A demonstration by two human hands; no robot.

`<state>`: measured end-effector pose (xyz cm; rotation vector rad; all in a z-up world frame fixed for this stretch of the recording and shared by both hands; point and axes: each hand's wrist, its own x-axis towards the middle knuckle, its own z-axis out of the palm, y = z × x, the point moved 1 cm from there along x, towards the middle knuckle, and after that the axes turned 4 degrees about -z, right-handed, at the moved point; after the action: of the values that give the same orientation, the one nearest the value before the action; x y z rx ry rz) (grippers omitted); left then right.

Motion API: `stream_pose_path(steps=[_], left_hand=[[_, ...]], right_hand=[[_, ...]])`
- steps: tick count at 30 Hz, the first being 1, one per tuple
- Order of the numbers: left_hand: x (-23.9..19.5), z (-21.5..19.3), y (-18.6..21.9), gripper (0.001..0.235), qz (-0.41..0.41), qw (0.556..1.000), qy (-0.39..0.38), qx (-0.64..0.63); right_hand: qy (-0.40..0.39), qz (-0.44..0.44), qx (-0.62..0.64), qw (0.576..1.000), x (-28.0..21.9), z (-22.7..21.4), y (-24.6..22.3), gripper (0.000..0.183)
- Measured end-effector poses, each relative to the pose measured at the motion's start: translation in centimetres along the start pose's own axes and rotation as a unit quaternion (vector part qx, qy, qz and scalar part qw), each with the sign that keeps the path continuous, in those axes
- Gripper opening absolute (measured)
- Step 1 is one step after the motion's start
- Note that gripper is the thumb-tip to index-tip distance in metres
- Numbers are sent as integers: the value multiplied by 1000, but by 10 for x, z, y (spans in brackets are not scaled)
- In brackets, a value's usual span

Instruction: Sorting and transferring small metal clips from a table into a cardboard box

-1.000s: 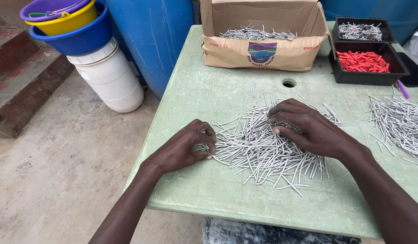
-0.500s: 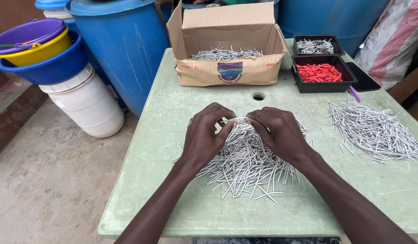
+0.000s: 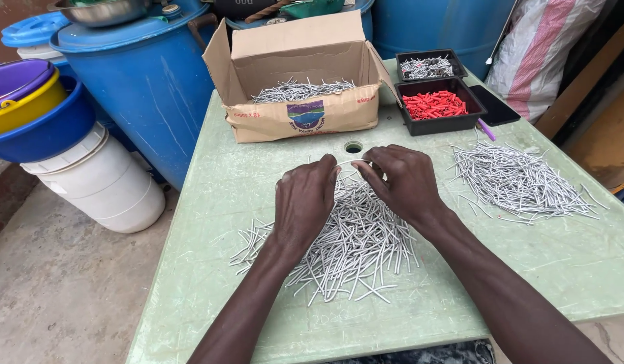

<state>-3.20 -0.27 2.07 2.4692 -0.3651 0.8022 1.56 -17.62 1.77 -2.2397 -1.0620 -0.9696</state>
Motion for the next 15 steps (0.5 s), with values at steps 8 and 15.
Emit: stream_pose_path(steps=[8,15], left_hand=[[-1,14,-9,29,6,1000,-1,1],[-4,19,-3,32,12,999,32,32]], right_hand=[[-11,1,-8,1000,-2,2,2,18],[-22,-1,-39,999,-3,4,-4,22]])
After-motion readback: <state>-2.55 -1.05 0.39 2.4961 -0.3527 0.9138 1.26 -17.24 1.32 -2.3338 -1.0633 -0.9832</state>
